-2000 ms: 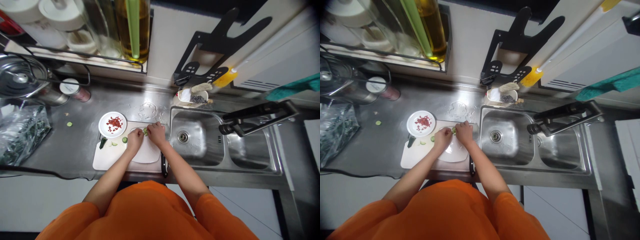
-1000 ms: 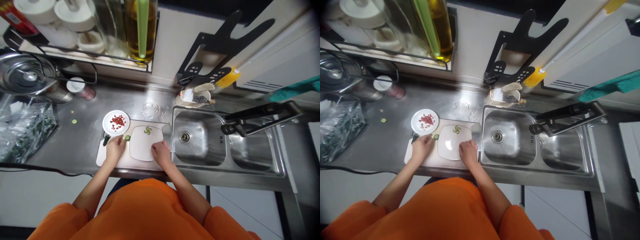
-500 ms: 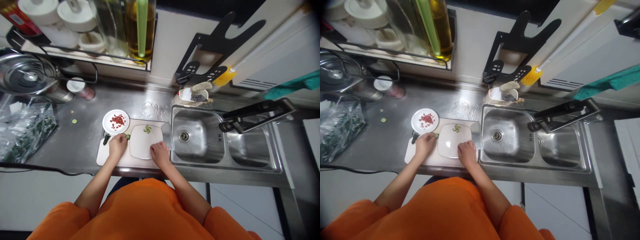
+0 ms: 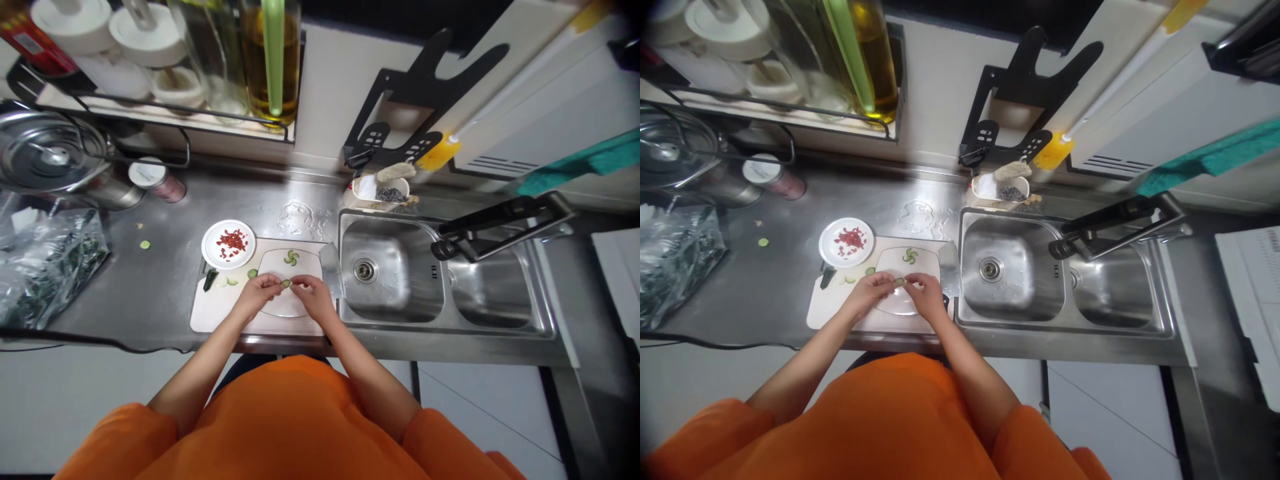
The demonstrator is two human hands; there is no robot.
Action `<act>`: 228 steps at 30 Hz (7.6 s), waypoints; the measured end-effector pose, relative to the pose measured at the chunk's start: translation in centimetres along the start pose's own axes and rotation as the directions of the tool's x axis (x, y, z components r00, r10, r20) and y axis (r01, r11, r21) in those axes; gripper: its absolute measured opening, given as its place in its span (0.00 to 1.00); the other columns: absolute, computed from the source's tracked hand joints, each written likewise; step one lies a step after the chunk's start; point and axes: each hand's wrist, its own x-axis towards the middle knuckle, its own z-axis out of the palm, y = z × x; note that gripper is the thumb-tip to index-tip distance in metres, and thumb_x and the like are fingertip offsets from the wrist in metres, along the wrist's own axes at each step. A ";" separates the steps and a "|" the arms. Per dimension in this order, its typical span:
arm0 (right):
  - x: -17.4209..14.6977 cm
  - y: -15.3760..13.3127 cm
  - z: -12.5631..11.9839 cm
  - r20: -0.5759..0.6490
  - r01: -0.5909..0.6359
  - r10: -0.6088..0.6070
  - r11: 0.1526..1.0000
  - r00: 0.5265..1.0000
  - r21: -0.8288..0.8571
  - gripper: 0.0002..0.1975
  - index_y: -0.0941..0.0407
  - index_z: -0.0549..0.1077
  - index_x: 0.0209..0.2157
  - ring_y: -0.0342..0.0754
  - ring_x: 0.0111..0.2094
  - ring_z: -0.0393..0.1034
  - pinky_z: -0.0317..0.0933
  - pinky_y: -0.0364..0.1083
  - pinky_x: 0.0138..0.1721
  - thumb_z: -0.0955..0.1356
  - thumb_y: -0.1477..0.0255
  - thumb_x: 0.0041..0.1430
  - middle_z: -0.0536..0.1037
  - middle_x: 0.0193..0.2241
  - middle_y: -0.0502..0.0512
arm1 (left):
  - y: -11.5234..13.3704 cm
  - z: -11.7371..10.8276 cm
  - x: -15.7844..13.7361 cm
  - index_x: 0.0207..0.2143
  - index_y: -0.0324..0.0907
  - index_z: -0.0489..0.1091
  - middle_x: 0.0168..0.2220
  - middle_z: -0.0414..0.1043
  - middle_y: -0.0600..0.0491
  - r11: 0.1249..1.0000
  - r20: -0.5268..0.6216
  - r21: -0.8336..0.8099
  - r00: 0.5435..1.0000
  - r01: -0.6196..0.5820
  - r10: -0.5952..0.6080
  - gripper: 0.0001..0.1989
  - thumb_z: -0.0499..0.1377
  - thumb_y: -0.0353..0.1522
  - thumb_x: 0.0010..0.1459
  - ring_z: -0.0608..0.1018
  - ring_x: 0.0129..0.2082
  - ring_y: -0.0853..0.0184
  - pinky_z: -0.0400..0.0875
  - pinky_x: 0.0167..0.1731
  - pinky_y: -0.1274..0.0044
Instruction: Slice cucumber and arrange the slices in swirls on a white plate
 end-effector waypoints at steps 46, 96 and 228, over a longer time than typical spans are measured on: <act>2.1 4.1 -4.6 0.061 -0.055 0.076 0.952 0.995 -0.300 0.07 0.56 0.74 0.31 0.44 0.28 0.63 0.55 0.42 0.34 0.64 0.73 0.52 0.72 0.22 0.48 | -0.2 5.8 3.4 0.27 0.40 0.72 0.22 0.72 0.56 0.918 -0.008 0.396 1.000 -0.013 0.017 0.04 0.61 0.32 0.47 0.75 0.26 0.69 0.65 0.31 0.78; -3.4 3.7 -1.0 0.052 -0.065 0.190 0.561 0.980 -0.825 0.28 0.54 0.49 0.64 0.53 0.44 0.65 0.47 0.51 0.41 0.56 0.74 0.64 0.77 0.34 0.61 | -4.8 6.1 1.5 0.53 0.36 0.65 0.51 0.66 0.41 0.222 0.424 0.778 0.752 -0.587 0.505 0.19 0.46 0.31 0.62 0.67 0.48 0.58 0.64 0.48 0.65; -0.5 2.4 -1.2 -0.230 -0.470 0.410 0.746 0.882 -0.472 0.12 0.54 0.74 0.32 0.53 0.42 0.64 0.55 0.47 0.37 0.61 0.67 0.60 0.75 0.32 0.56 | -0.1 5.9 6.3 0.35 0.44 0.74 0.33 0.77 0.54 0.601 0.309 0.659 0.891 -0.452 0.332 0.08 0.56 0.29 0.53 0.76 0.34 0.65 0.66 0.37 0.76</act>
